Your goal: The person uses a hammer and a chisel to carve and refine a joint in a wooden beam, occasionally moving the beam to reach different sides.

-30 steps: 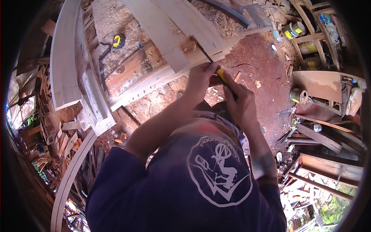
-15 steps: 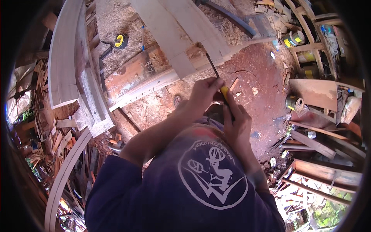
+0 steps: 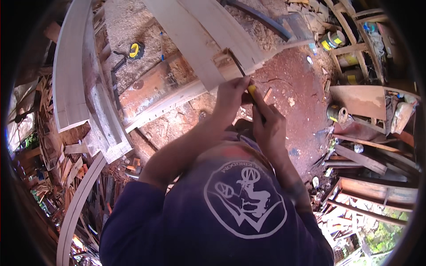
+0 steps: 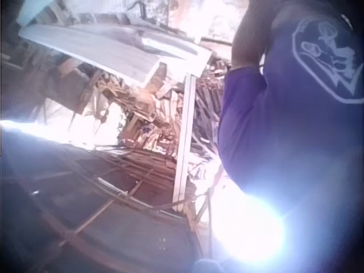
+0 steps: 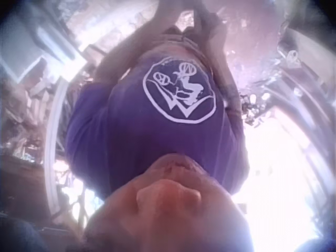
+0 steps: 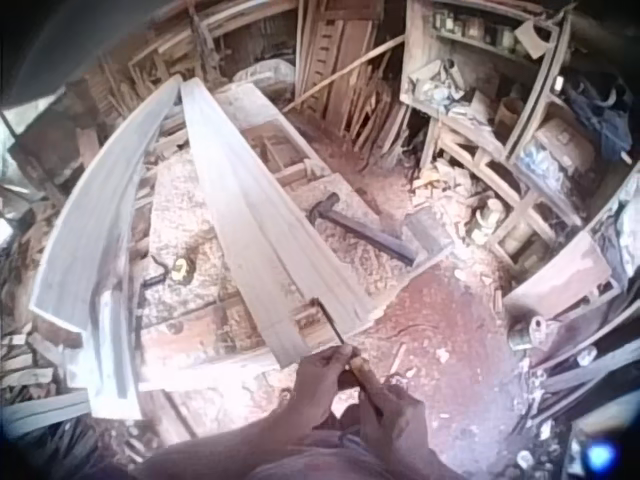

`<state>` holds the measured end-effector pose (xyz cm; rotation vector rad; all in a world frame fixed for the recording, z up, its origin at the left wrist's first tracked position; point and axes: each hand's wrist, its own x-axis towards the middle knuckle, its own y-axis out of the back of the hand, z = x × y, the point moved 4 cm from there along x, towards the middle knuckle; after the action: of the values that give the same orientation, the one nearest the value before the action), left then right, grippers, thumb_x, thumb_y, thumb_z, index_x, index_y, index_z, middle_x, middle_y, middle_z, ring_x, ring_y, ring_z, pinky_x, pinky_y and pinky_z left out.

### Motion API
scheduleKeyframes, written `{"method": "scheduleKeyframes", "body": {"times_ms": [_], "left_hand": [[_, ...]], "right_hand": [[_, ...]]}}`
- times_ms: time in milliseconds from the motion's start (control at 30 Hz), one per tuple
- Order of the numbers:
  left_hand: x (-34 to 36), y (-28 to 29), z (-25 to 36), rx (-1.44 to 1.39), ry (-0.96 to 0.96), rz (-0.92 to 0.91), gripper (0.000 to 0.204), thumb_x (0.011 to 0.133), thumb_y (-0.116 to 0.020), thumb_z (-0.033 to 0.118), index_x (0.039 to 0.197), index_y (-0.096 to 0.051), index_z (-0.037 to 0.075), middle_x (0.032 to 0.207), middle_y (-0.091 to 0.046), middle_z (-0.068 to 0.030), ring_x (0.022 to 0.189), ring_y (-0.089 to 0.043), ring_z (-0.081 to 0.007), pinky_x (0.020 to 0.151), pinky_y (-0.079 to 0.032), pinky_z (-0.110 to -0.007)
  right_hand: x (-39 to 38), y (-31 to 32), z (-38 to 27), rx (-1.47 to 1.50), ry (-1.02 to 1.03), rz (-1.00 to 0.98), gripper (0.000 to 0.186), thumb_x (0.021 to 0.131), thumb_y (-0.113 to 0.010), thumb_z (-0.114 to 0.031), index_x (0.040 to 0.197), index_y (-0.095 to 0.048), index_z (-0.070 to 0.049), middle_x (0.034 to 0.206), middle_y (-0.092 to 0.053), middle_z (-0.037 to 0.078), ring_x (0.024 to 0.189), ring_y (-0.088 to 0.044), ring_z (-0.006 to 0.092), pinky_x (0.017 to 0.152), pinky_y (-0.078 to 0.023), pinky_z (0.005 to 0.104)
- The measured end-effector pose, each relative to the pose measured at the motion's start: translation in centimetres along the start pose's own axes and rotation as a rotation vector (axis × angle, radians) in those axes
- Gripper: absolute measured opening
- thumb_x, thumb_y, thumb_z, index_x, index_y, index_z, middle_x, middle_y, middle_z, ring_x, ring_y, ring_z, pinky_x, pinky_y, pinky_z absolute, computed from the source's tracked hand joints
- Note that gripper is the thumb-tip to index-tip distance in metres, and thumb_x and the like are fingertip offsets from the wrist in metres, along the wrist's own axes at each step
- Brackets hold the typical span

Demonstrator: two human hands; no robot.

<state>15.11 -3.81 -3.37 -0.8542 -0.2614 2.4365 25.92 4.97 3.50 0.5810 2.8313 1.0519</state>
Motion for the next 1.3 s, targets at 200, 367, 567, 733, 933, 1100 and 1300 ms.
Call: {"method": "scheduleKeyframes", "body": {"times_ms": [200, 367, 567, 733, 933, 1100, 1300], "left_hand": [[1.2, 0.6, -0.6, -0.138, -0.08, -0.021, 0.033, 0.11, -0.054, 0.032, 0.102, -0.068, 0.003, 0.09, -0.068, -0.0049, 0.074, -0.071, -0.0168, 0.073, -0.062, -0.032], [2.0, 0.4, -1.6, -0.192, 0.066, -0.038, 0.032, 0.11, -0.053, 0.035, 0.11, -0.064, 0.005, 0.1, -0.067, -0.006, 0.085, -0.07, -0.0192, 0.075, -0.061, -0.034], [-0.5, -0.3, -1.3, -0.266, 0.025, -0.186, 0.03, 0.11, -0.053, 0.035, 0.112, -0.063, 0.007, 0.099, -0.069, -0.0055, 0.084, -0.072, -0.018, 0.076, -0.062, -0.034], [-1.3, 0.3, -1.2, -0.133, 0.057, -0.175, 0.035, 0.109, -0.056, 0.035, 0.108, -0.068, 0.002, 0.093, -0.071, -0.0079, 0.079, -0.074, -0.0192, 0.071, -0.063, -0.032], [0.1, 1.1, -0.5, -0.107, 0.021, -0.103, 0.038, 0.108, -0.057, 0.035, 0.103, -0.068, -0.001, 0.089, -0.071, -0.0083, 0.075, -0.073, -0.0186, 0.065, -0.063, -0.032], [-0.5, 1.2, -0.5, -0.04, 0.05, -0.074, 0.035, 0.107, -0.06, 0.031, 0.103, -0.069, -0.003, 0.087, -0.071, -0.0079, 0.07, -0.072, -0.0172, 0.064, -0.062, -0.031], [-0.6, 1.3, -0.1, -0.031, 0.104, -0.057, 0.036, 0.107, -0.06, 0.031, 0.104, -0.068, -0.003, 0.088, -0.071, -0.0076, 0.073, -0.072, -0.0165, 0.066, -0.062, -0.03]], "right_hand": [[0.0, -1.5, 1.7, -0.035, 0.074, 0.135, 0.055, 0.09, -0.067, -0.004, 0.144, -0.062, -0.012, 0.073, -0.066, 0.018, 0.061, -0.068, 0.0301, 0.054, -0.052, 0.046], [1.8, -1.3, 4.0, 0.105, 0.096, 0.091, 0.053, 0.09, -0.065, 0.0, 0.141, -0.065, -0.012, 0.07, -0.065, 0.016, 0.06, -0.066, 0.0291, 0.056, -0.052, 0.0428], [-0.9, 0.6, 2.2, 0.05, 0.076, 0.025, 0.055, 0.089, -0.065, 0.0, 0.143, -0.063, -0.012, 0.076, -0.067, 0.018, 0.064, -0.068, 0.0313, 0.06, -0.053, 0.0432], [-2.7, -0.9, 1.1, 0.059, 0.032, 0.113, 0.057, 0.09, -0.065, -0.002, 0.146, -0.06, -0.012, 0.079, -0.068, 0.018, 0.068, -0.07, 0.0335, 0.063, -0.056, 0.0449], [-1.9, -1.8, 0.5, 0.038, -0.131, 0.061, 0.046, 0.097, -0.06, 0.0, 0.143, -0.061, -0.003, 0.099, -0.073, 0.027, 0.087, -0.075, 0.0353, 0.076, -0.057, 0.0409], [-2.1, -1.4, -1.0, 0.062, -0.16, 0.042, 0.045, 0.098, -0.059, -0.001, 0.143, -0.061, -0.003, 0.091, -0.071, 0.025, 0.079, -0.073, 0.0329, 0.071, -0.055, 0.0402], [-1.5, -1.5, -1.8, 0.034, 0.022, 0.116, 0.046, 0.097, -0.06, 0.0, 0.143, -0.061, -0.001, 0.088, -0.07, 0.023, 0.077, -0.073, 0.0322, 0.067, -0.054, 0.0408]]}}
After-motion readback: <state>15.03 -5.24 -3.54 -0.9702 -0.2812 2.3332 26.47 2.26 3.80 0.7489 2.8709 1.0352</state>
